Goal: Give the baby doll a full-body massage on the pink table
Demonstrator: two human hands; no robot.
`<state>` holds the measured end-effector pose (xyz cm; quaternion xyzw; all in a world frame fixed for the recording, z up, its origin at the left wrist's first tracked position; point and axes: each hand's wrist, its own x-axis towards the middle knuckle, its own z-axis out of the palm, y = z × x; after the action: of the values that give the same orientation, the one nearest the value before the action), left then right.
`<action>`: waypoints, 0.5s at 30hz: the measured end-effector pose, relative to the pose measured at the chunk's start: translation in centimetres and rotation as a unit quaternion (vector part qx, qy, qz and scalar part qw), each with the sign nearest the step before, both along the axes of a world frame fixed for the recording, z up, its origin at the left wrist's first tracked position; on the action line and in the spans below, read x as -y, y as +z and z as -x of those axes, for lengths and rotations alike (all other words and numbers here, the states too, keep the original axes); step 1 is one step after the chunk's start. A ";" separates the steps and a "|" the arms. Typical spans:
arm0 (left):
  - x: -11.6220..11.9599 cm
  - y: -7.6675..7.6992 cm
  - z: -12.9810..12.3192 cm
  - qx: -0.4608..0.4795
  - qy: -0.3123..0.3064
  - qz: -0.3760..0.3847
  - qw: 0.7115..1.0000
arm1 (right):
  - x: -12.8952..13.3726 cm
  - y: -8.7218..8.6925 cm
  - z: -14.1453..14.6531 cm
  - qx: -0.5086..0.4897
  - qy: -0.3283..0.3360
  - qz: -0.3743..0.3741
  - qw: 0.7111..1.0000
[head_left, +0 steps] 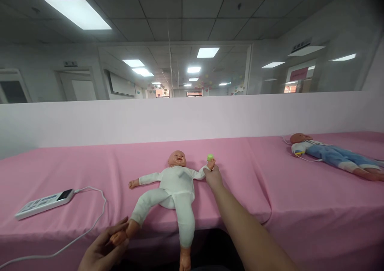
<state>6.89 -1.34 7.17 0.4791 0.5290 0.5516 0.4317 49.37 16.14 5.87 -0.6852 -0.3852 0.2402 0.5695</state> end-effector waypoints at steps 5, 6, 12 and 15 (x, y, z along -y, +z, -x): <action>-1.0 0.0 -0.1 -0.013 0.009 -0.005 1.000 | 0.3 0.1 0.3 0.018 0.018 0.006 1.000; -1.0 0.1 -0.4 -0.018 0.018 -0.009 1.000 | 0.5 0.2 0.2 0.024 0.018 0.008 1.000; -1.2 1.9 -0.9 -0.060 0.064 -0.033 0.996 | 1.5 1.2 -0.7 0.061 -0.024 0.089 0.994; -1.2 2.4 -0.6 -0.096 0.068 -0.034 0.992 | 2.0 1.7 -1.2 0.075 -0.032 0.110 0.991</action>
<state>7.52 -0.09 9.62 0.5075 0.5804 0.5484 0.3238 50.56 14.17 7.54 -0.7718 -0.3756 0.2107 0.4678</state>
